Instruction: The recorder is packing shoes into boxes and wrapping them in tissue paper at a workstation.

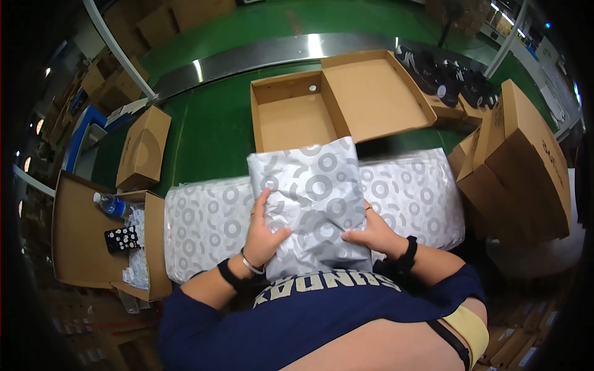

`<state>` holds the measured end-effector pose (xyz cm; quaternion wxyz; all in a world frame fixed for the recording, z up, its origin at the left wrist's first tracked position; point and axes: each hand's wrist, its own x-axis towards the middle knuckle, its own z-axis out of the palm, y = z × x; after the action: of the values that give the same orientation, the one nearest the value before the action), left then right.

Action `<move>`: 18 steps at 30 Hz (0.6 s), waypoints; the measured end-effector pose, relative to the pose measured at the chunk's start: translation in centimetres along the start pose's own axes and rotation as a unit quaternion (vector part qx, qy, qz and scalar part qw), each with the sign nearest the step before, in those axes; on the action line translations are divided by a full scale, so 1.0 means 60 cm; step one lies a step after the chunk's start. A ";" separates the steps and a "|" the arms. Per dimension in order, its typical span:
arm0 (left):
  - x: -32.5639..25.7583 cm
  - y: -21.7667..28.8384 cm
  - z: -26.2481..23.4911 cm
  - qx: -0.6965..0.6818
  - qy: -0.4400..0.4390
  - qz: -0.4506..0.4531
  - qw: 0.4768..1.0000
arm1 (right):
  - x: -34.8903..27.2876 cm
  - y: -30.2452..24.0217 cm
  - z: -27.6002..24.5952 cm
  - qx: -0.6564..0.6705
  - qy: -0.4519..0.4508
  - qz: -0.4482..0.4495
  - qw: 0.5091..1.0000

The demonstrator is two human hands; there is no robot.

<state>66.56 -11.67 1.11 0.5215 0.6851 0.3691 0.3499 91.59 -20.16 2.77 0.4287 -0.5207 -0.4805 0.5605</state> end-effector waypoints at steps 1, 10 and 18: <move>0.017 0.021 -0.013 0.002 0.004 0.005 1.000 | 0.012 -0.019 -0.008 -0.003 -0.003 -0.006 1.000; 0.394 0.018 -0.117 0.159 -0.027 -0.149 0.976 | 0.344 -0.124 -0.137 -0.066 0.051 0.051 0.995; 0.308 0.020 -0.318 0.469 -0.078 -0.181 0.861 | 0.262 -0.037 -0.035 -0.470 0.016 -0.301 0.830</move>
<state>59.16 12.93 8.08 0.2198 0.7953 0.5646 -0.0198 92.20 -4.20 2.27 0.2877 -0.4978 -0.8118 0.1017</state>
